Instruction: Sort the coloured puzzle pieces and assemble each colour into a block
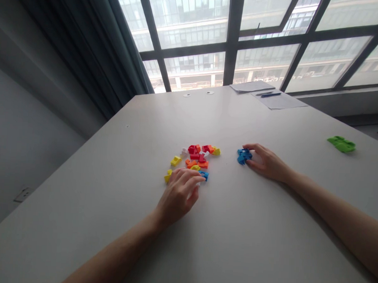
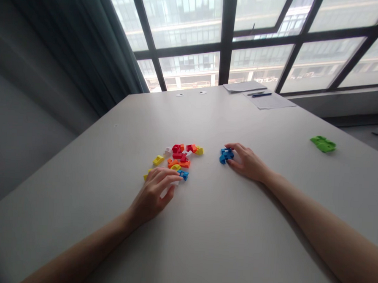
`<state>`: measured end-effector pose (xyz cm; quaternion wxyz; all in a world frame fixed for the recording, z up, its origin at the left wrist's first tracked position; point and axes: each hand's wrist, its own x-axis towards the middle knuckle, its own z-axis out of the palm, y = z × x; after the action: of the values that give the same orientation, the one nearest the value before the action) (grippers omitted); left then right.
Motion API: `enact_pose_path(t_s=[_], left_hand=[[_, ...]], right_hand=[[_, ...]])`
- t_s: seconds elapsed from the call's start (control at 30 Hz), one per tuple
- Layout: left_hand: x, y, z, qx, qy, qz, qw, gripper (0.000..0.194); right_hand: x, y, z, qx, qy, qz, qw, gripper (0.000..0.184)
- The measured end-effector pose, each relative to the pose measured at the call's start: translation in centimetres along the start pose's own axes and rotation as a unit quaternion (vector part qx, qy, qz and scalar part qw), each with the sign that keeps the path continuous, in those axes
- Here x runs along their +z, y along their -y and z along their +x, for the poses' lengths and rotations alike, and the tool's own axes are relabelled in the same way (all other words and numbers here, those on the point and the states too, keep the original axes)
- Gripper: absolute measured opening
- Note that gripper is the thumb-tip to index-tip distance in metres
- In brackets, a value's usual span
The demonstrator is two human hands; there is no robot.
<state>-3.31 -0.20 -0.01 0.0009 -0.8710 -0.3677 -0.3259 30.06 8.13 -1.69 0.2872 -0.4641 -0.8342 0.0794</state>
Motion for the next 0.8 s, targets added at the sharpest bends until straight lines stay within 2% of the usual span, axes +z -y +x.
enact_pose_path(t_s=[0.27,0.43,0.5,0.67,0.8], left_hand=[[0.0,0.0,0.0,-0.003,0.001,0.003,1.0,0.029],[0.0,0.0,0.0,-0.057,0.011,0.038,0.998,0.03],[0.0,0.0,0.0,-0.081,0.022,0.053,0.995,0.032],[0.3,-0.1,0.0,-0.09,0.055,0.08,0.991,0.039],[0.4,0.0,0.0,-0.071,0.066,0.079,0.992,0.041]], right_hand=[[0.0,0.1,0.0,0.0,0.003,0.001,1.0,0.04],[-0.2,0.1,0.0,0.004,0.01,0.007,1.0,0.043],[-0.3,0.3,0.0,-0.006,-0.006,0.009,1.0,0.042],[-0.6,2.0,0.0,-0.056,-0.083,-0.025,0.995,0.033],[-0.1,4.6,-0.4,-0.147,-0.055,-0.023,0.987,0.033]])
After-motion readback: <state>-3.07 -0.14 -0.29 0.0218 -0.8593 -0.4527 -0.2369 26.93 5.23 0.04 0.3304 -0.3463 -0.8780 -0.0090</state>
